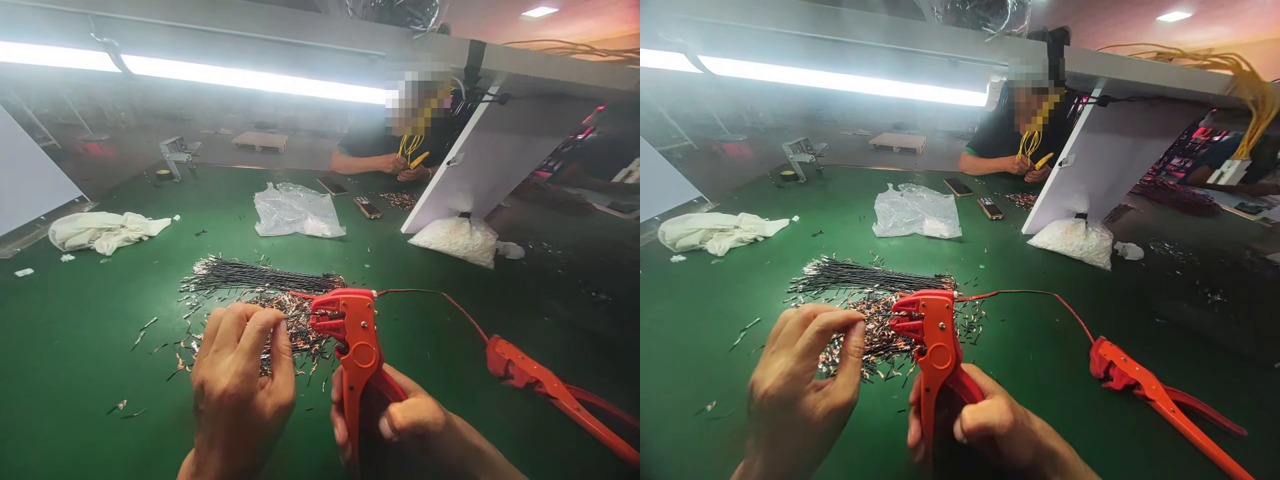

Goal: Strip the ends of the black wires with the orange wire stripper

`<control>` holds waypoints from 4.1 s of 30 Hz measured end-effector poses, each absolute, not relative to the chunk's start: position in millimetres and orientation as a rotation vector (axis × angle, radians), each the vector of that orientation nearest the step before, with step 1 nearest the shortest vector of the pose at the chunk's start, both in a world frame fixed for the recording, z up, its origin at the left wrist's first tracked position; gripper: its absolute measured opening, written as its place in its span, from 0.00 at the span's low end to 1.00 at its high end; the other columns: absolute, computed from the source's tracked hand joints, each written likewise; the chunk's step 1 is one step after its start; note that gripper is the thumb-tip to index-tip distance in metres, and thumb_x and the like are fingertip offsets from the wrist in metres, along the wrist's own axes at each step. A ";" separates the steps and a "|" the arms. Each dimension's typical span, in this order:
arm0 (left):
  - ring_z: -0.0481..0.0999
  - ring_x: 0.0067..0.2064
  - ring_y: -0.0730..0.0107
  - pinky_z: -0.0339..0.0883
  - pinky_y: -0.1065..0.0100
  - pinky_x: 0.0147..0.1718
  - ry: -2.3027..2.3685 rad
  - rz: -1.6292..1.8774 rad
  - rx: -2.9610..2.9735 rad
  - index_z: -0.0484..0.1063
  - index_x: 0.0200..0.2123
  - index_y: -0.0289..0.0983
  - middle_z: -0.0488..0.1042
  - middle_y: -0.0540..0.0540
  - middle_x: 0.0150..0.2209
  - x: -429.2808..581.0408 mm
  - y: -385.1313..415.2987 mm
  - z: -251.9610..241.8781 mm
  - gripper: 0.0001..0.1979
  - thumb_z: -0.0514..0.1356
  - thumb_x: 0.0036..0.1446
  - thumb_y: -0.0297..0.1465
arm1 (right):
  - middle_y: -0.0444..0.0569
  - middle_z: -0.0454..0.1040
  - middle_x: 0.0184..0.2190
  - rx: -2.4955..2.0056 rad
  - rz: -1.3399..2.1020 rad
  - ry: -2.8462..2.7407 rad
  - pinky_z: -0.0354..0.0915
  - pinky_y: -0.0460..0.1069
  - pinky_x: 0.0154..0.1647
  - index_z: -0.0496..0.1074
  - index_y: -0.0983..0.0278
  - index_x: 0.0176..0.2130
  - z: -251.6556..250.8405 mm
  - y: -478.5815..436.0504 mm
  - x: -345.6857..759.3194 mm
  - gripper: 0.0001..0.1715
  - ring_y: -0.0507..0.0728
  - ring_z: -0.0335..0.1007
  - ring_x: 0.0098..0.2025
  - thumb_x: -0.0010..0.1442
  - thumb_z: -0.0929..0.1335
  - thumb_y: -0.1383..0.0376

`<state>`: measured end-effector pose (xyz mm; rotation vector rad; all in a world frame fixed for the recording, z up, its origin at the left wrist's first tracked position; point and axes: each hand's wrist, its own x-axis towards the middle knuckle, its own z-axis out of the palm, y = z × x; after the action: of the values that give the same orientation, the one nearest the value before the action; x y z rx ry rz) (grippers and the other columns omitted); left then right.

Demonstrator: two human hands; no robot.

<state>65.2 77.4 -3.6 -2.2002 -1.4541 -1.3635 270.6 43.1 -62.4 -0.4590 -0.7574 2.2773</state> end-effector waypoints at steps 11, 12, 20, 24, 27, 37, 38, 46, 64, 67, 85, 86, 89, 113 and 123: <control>0.64 0.33 0.69 0.59 0.65 0.34 -1.444 -1.335 -2.289 0.69 0.33 0.35 0.68 0.47 0.30 64.1 77.2 0.2 0.04 0.57 0.59 0.22 | 0.54 0.74 0.30 -0.514 2.216 -0.649 0.64 0.46 0.31 0.73 0.72 0.43 -65.8 30.0 266.6 0.18 0.53 0.70 0.30 0.53 0.71 0.63; 0.64 0.34 0.68 0.59 0.65 0.34 -1.454 -1.321 -2.293 0.70 0.34 0.35 0.69 0.47 0.30 64.3 76.8 -0.2 0.03 0.58 0.59 0.23 | 0.53 0.74 0.29 -0.508 2.207 -0.639 0.64 0.46 0.30 0.73 0.72 0.42 -66.7 28.6 265.2 0.17 0.52 0.70 0.28 0.54 0.71 0.63; 0.62 0.33 0.67 0.58 0.65 0.33 -1.505 -1.262 -2.340 0.72 0.35 0.36 0.68 0.48 0.29 64.3 76.6 -5.4 0.04 0.58 0.61 0.24 | 0.51 0.72 0.26 -0.471 2.210 -0.654 0.65 0.45 0.27 0.72 0.72 0.39 -65.5 32.2 263.5 0.17 0.51 0.69 0.25 0.56 0.71 0.60; 0.63 0.33 0.68 0.58 0.64 0.34 -1.463 -1.309 -2.351 0.70 0.33 0.37 0.69 0.49 0.29 64.0 77.8 -5.7 0.05 0.58 0.61 0.22 | 0.50 0.72 0.27 -0.496 2.219 -0.631 0.66 0.44 0.28 0.71 0.71 0.41 -64.3 31.4 265.6 0.17 0.50 0.70 0.25 0.57 0.71 0.60; 0.64 0.34 0.67 0.57 0.63 0.36 -1.447 -1.313 -2.353 0.69 0.33 0.37 0.69 0.49 0.30 64.8 79.5 -6.8 0.05 0.58 0.61 0.22 | 0.49 0.71 0.26 -0.475 2.224 -0.671 0.66 0.44 0.27 0.71 0.70 0.41 -64.3 32.1 266.9 0.16 0.50 0.68 0.24 0.57 0.70 0.60; 0.66 0.35 0.67 0.56 0.64 0.37 -1.380 -1.292 -2.374 0.68 0.34 0.38 0.71 0.50 0.29 61.8 80.6 -9.2 0.06 0.58 0.60 0.21 | 0.46 0.69 0.22 -0.408 2.231 -0.730 0.66 0.42 0.23 0.71 0.71 0.38 -60.0 37.3 267.9 0.15 0.47 0.65 0.20 0.59 0.71 0.60; 0.65 0.34 0.68 0.56 0.64 0.37 -1.373 -1.304 -2.370 0.68 0.34 0.38 0.71 0.50 0.28 62.0 80.2 -8.7 0.06 0.58 0.60 0.21 | 0.46 0.69 0.22 -0.411 2.233 -0.742 0.66 0.42 0.23 0.71 0.71 0.38 -60.4 37.3 268.2 0.15 0.47 0.65 0.20 0.59 0.71 0.60; 0.63 0.31 0.70 0.55 0.64 0.39 -1.408 -1.312 -2.400 0.71 0.39 0.37 0.70 0.52 0.27 64.2 83.2 -14.2 0.07 0.57 0.62 0.21 | 0.46 0.69 0.22 -0.416 2.219 -0.752 0.65 0.42 0.22 0.70 0.71 0.38 -63.0 37.7 269.1 0.15 0.48 0.65 0.19 0.59 0.70 0.60; 0.66 0.31 0.71 0.57 0.67 0.32 -1.395 -1.348 -2.480 0.68 0.35 0.36 0.70 0.51 0.28 62.8 81.2 -16.5 0.04 0.56 0.62 0.23 | 0.54 0.73 0.32 -0.394 2.227 -0.641 0.67 0.51 0.36 0.70 0.73 0.46 -64.4 35.8 267.2 0.22 0.56 0.74 0.33 0.57 0.71 0.60; 0.66 0.32 0.72 0.58 0.67 0.33 -1.404 -1.375 -2.480 0.68 0.35 0.37 0.69 0.51 0.28 64.2 81.0 -17.9 0.05 0.56 0.62 0.22 | 0.55 0.73 0.32 -0.392 2.224 -0.640 0.68 0.52 0.37 0.70 0.73 0.46 -64.3 36.7 267.7 0.23 0.57 0.74 0.33 0.57 0.71 0.60; 0.68 0.32 0.75 0.63 0.71 0.31 -1.455 -1.464 -2.449 0.70 0.37 0.38 0.70 0.51 0.30 61.4 82.2 -18.6 0.06 0.56 0.63 0.23 | 0.55 0.74 0.33 -0.404 2.241 -0.653 0.68 0.53 0.36 0.70 0.72 0.47 -64.8 41.6 268.7 0.23 0.58 0.74 0.34 0.56 0.70 0.59; 0.68 0.31 0.75 0.63 0.71 0.30 -1.446 -1.451 -2.452 0.71 0.38 0.38 0.71 0.50 0.30 60.9 82.4 -19.3 0.06 0.56 0.63 0.23 | 0.55 0.74 0.33 -0.400 2.244 -0.649 0.68 0.53 0.36 0.70 0.72 0.47 -64.9 41.9 269.0 0.23 0.58 0.74 0.34 0.57 0.69 0.59; 0.68 0.31 0.75 0.62 0.71 0.29 -1.434 -1.414 -2.439 0.72 0.39 0.38 0.72 0.50 0.30 60.8 82.2 -18.9 0.07 0.55 0.63 0.22 | 0.54 0.74 0.33 -0.397 2.253 -0.648 0.68 0.53 0.36 0.70 0.71 0.47 -65.7 41.8 269.7 0.23 0.59 0.74 0.33 0.56 0.69 0.58; 0.69 0.33 0.72 0.66 0.68 0.31 -1.430 -1.497 -2.488 0.73 0.37 0.38 0.72 0.49 0.31 58.9 80.5 -9.0 0.08 0.57 0.61 0.21 | 0.52 0.71 0.31 -0.444 2.263 -0.763 0.64 0.48 0.32 0.71 0.71 0.43 -66.6 40.0 272.3 0.22 0.54 0.69 0.30 0.54 0.72 0.57; 0.70 0.30 0.76 0.67 0.71 0.29 -1.454 -1.590 -2.534 0.74 0.35 0.39 0.72 0.52 0.29 58.8 80.9 -3.9 0.08 0.58 0.61 0.22 | 0.51 0.70 0.30 -0.467 2.250 -0.899 0.62 0.46 0.30 0.71 0.71 0.40 -64.4 40.0 272.4 0.21 0.53 0.66 0.29 0.54 0.72 0.56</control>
<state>58.8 80.9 -3.9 -2.5339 -1.4542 -1.5904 272.4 40.0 -64.4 -0.4670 -0.8988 2.2503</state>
